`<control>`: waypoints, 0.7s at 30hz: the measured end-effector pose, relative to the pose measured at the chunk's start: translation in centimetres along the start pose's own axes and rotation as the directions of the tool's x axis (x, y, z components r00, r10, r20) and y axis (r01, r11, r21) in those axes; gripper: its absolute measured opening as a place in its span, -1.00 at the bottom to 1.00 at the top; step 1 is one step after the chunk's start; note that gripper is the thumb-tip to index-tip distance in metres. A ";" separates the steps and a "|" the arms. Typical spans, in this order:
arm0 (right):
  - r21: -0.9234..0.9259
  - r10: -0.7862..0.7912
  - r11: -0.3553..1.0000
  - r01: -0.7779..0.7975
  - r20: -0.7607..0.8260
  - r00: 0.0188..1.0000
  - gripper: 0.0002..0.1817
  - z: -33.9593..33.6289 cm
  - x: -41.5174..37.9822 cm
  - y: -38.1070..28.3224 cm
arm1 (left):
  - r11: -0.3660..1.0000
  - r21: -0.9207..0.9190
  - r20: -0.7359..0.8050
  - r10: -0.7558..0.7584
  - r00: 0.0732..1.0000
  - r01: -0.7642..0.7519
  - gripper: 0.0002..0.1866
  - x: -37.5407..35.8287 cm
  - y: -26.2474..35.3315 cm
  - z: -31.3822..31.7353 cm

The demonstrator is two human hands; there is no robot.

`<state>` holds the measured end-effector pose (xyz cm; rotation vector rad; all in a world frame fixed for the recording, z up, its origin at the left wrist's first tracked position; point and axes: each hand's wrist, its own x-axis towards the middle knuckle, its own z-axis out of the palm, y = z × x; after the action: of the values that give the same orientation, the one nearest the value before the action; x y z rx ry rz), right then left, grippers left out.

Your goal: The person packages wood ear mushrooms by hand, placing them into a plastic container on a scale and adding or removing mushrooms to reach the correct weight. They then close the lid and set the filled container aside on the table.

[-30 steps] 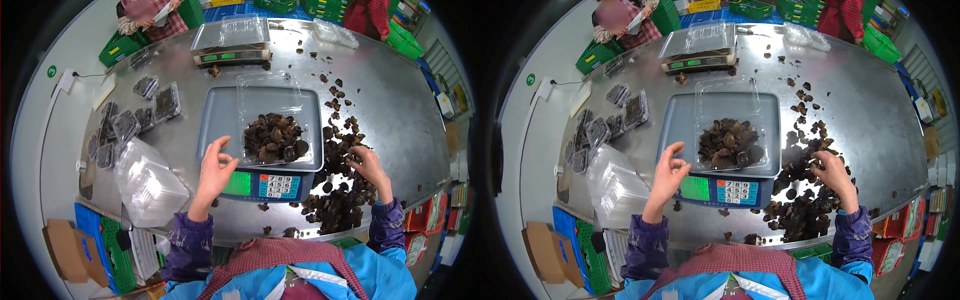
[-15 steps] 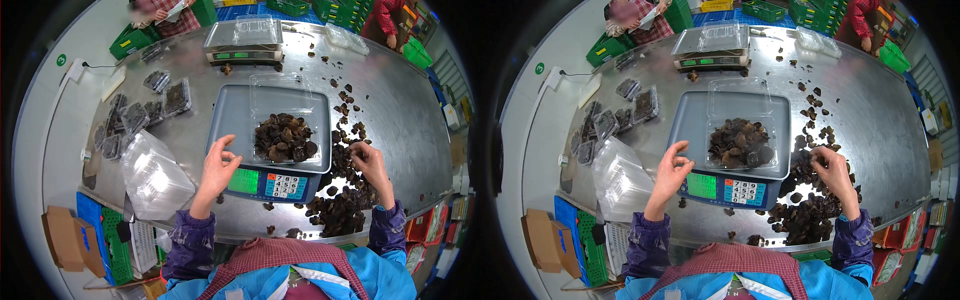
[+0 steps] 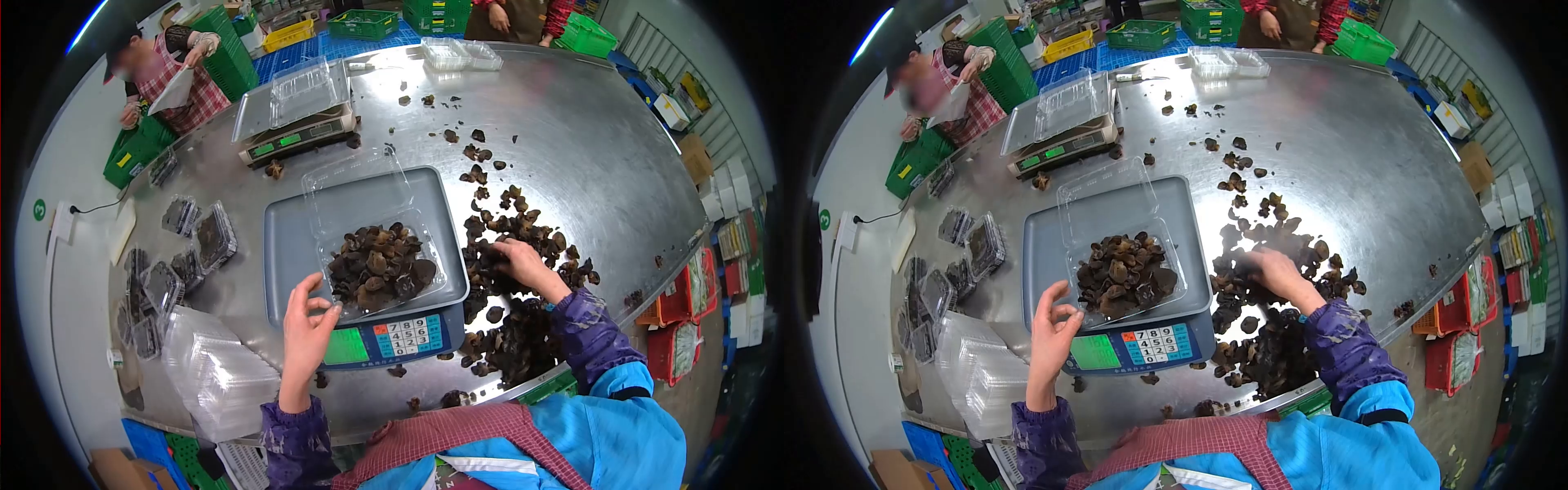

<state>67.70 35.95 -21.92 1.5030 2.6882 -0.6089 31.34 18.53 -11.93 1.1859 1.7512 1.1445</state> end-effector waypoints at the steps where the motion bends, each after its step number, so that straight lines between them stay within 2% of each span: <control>1: 0.038 -0.072 0.996 0.075 -0.091 0.993 -0.67 -0.2 0.3 1.1 | 1.000 -0.007 0.002 0.004 1.000 -0.004 -0.47 0.0 0.1 0.1; 2: 0.073 -0.136 0.986 0.152 -0.182 0.974 -0.79 -0.8 0.6 0.9 | 1.000 -0.011 0.007 0.005 1.000 -0.005 -0.47 0.0 0.2 0.1; 3: 0.191 -0.100 0.969 0.158 -0.282 0.954 -0.90 -1.7 0.6 0.6 | 1.000 -0.004 0.006 0.001 1.000 -0.001 -0.47 0.0 0.3 0.2; 4: 0.206 -0.006 0.977 0.051 -0.216 0.976 -0.86 -4.3 0.1 -1.4 | 1.000 0.009 0.017 -0.004 1.000 0.003 -0.47 0.1 0.3 0.2; 6: 0.467 0.125 0.884 -0.007 -0.222 0.967 -0.85 -7.5 -0.2 -4.2 | 1.000 0.025 0.015 -0.008 1.000 0.008 -0.46 0.2 0.3 0.3; 8: 0.570 0.088 0.817 0.086 -0.272 0.958 -0.82 -10.2 -0.3 -8.0 | 0.999 0.039 0.024 0.022 0.999 -0.023 -0.45 0.3 0.4 0.6; 9: 0.635 0.002 0.740 0.221 -0.330 0.944 -0.80 -10.3 0.0 -9.6 | 0.999 0.038 0.029 0.020 0.999 -0.021 -0.44 0.3 0.3 0.7; 10: 0.691 -0.009 0.691 0.212 -0.285 0.958 -0.79 -11.1 -0.2 -11.8 | 0.999 0.041 0.027 0.021 0.999 -0.023 -0.44 0.3 0.3 0.8; 11: 0.685 -0.111 0.666 0.296 -0.301 0.947 -0.77 -11.1 0.1 -13.3 | 0.998 0.058 0.021 0.027 0.999 -0.028 -0.44 0.2 0.3 0.8; 12: 0.577 -0.257 0.681 0.451 -0.389 0.885 -0.74 -10.2 1.0 -14.2 | 0.997 0.075 0.015 0.033 0.999 -0.034 -0.44 0.0 0.3 0.8; 14: 0.339 -0.472 0.729 0.595 -0.382 0.795 -0.68 -9.1 2.5 -15.7 | 0.998 0.061 0.015 0.027 1.000 -0.028 -0.44 -0.4 0.6 0.6; 15: 0.339 -0.475 0.725 0.600 -0.385 0.791 -0.68 -9.1 2.5 -16.0 | 0.999 0.044 0.016 0.021 1.000 -0.021 -0.44 -0.6 0.7 0.3; 17: 0.478 -0.387 0.719 0.504 -0.326 0.862 -0.66 -9.6 2.5 -17.0 | 0.998 0.052 -0.011 0.025 1.000 -0.025 -0.44 -1.1 0.1 -0.6; 18: 0.629 -0.254 0.700 0.339 -0.224 0.941 -0.69 -10.6 1.7 -17.0 | 0.998 0.056 -0.031 0.024 0.999 -0.022 -0.44 -1.3 -0.2 -1.0; 21: 0.734 -0.043 0.660 0.161 -0.177 0.983 -0.73 -10.9 0.8 -14.4 | 1.000 0.030 -0.078 0.004 0.997 -0.001 -0.45 -1.7 -0.6 -1.8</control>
<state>57.43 33.49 -7.24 1.5324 2.7721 -1.8773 30.04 16.35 -11.74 1.1757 1.8320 1.1843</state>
